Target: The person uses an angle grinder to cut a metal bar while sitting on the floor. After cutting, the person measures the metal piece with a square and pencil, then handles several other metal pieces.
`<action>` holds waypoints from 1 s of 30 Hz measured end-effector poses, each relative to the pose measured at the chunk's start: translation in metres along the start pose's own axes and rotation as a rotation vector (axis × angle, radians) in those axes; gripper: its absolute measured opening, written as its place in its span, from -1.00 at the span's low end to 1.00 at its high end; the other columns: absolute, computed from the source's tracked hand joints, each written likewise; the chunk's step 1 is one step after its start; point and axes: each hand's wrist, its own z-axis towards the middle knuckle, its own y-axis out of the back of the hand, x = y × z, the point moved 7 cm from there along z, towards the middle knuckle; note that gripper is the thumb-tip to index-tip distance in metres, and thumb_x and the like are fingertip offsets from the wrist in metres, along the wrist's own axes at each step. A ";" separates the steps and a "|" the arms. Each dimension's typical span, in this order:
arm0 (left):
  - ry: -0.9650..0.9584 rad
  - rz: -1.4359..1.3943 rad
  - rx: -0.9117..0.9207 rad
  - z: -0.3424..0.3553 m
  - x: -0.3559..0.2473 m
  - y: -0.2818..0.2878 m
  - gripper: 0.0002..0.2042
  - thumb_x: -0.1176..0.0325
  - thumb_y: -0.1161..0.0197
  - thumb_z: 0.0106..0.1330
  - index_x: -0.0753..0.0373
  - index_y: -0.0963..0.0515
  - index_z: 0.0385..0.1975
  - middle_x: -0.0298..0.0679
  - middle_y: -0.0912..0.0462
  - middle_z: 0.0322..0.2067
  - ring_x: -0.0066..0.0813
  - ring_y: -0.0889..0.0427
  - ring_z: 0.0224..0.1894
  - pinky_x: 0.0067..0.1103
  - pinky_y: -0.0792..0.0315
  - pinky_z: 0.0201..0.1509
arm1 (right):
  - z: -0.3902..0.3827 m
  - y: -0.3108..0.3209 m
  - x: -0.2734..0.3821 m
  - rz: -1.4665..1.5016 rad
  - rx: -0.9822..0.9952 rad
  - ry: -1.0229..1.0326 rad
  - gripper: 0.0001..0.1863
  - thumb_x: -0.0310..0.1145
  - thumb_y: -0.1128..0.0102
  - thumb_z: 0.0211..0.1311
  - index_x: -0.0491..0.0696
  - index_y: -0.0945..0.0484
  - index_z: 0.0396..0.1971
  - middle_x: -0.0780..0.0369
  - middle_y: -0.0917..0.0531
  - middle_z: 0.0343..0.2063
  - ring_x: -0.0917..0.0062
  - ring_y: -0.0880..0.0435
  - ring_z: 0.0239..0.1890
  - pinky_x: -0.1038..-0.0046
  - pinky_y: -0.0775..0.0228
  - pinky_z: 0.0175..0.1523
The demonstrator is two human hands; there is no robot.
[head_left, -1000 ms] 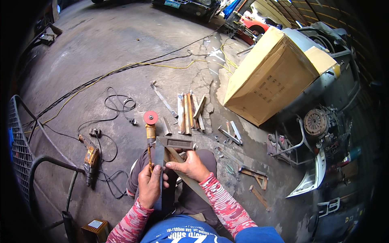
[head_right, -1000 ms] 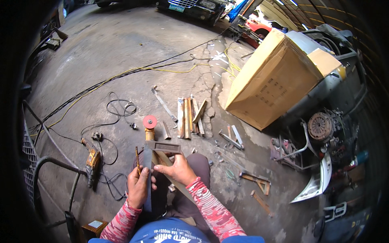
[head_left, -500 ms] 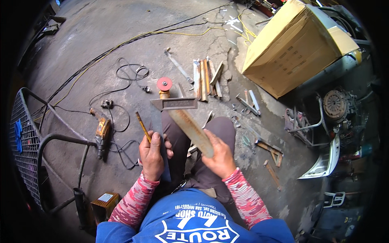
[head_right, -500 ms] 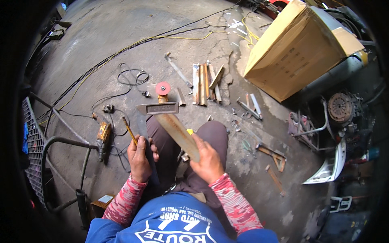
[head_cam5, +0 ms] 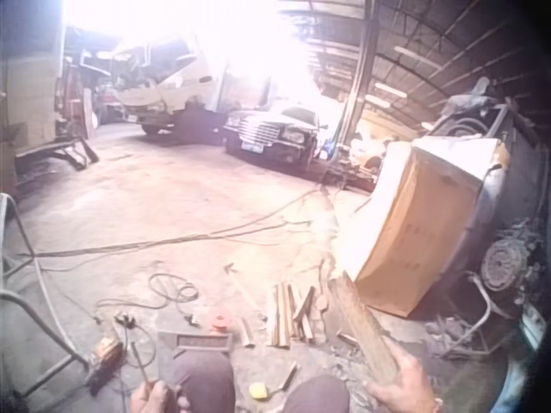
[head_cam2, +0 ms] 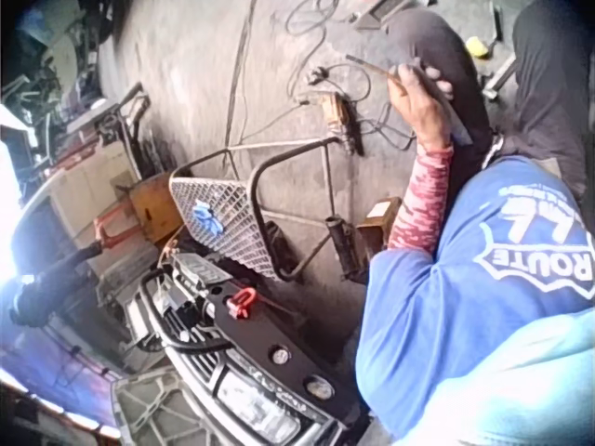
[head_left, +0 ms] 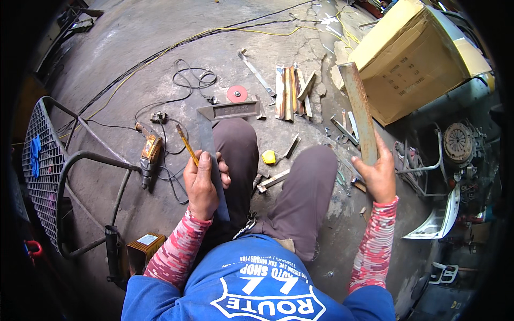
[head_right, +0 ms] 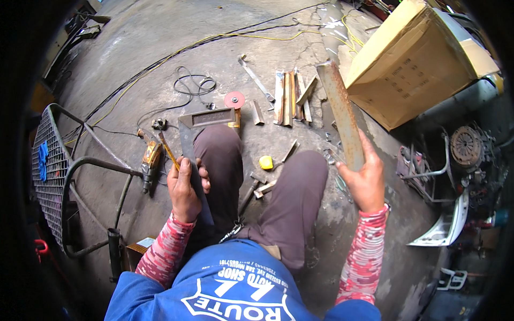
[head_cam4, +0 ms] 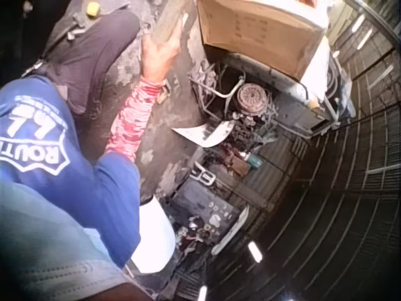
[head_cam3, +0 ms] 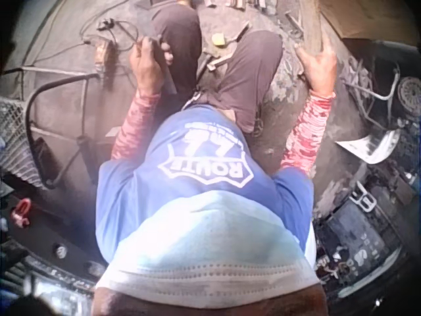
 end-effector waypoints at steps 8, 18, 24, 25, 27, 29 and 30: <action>0.006 0.045 -0.081 -0.007 -0.023 0.013 -0.74 0.17 -0.10 0.68 0.28 -0.52 -0.08 -0.24 -0.66 -0.44 -0.54 -0.62 -0.59 -0.62 -0.50 -0.54 | 0.085 -0.042 -0.038 0.003 -0.015 0.193 -0.17 -0.49 -0.54 -0.05 -0.22 -0.49 0.34 -0.03 -0.74 0.09 0.30 -0.76 0.12 0.35 -0.52 0.28; -0.516 0.378 0.052 0.012 -0.164 -0.085 -0.74 0.19 -0.12 0.67 0.30 -0.52 -0.05 -0.28 -0.55 -0.43 -0.59 -0.55 -0.49 -0.64 -0.51 -0.41 | 0.159 -0.079 -0.069 -0.199 0.107 0.266 -0.26 -0.39 -0.37 0.04 0.10 -0.54 0.35 0.00 -0.72 0.10 0.07 -0.74 0.10 0.15 -0.60 0.19; -0.514 0.520 0.171 0.117 -0.132 -0.140 -0.70 0.19 -0.15 0.67 0.36 -0.60 -0.04 -0.24 -0.68 -0.36 -0.57 -0.62 -0.40 -0.61 -0.51 -0.30 | 0.163 -0.103 -0.082 -0.261 0.120 0.172 -0.35 -0.51 -0.30 0.14 0.24 -0.61 0.29 0.12 -0.75 0.10 0.17 -0.75 0.11 0.14 -0.62 0.19; -0.414 0.505 0.247 0.137 -0.119 -0.146 -0.72 0.20 -0.17 0.66 0.34 -0.61 -0.02 -0.25 -0.69 -0.35 -0.53 -0.64 -0.39 -0.55 -0.52 -0.28 | 0.162 -0.106 -0.086 -0.170 0.215 0.156 -0.35 -0.55 -0.30 0.06 0.17 -0.65 0.24 0.10 -0.76 0.07 0.14 -0.74 0.11 0.16 -0.61 0.18; -0.305 0.507 0.372 0.168 -0.089 -0.160 -0.74 0.19 -0.19 0.65 0.30 -0.59 -0.12 -0.28 -0.67 -0.38 -0.57 -0.60 -0.43 -0.60 -0.48 -0.35 | 0.166 -0.096 -0.088 -0.116 0.160 0.161 -0.34 -0.57 -0.30 0.02 0.14 -0.65 0.22 0.09 -0.76 0.05 0.12 -0.74 0.10 0.17 -0.60 0.18; -0.176 0.505 0.375 0.187 -0.059 -0.163 -0.76 0.20 -0.21 0.63 0.27 -0.58 -0.16 -0.30 -0.65 -0.39 -0.61 -0.57 -0.46 -0.63 -0.44 -0.40 | 0.172 -0.082 -0.087 -0.064 0.104 0.176 -0.31 -0.58 -0.31 -0.04 0.08 -0.65 0.23 0.04 -0.77 0.03 0.11 -0.76 0.08 0.22 -0.60 0.20; -0.060 0.530 0.307 0.193 -0.043 -0.160 -0.77 0.20 -0.22 0.63 0.25 -0.58 -0.18 -0.31 -0.64 -0.39 -0.63 -0.56 -0.47 -0.65 -0.43 -0.42 | 0.176 -0.077 -0.088 -0.068 0.073 0.156 -0.30 -0.58 -0.30 -0.04 0.07 -0.64 0.24 0.03 -0.77 0.03 0.13 -0.77 0.08 0.23 -0.60 0.20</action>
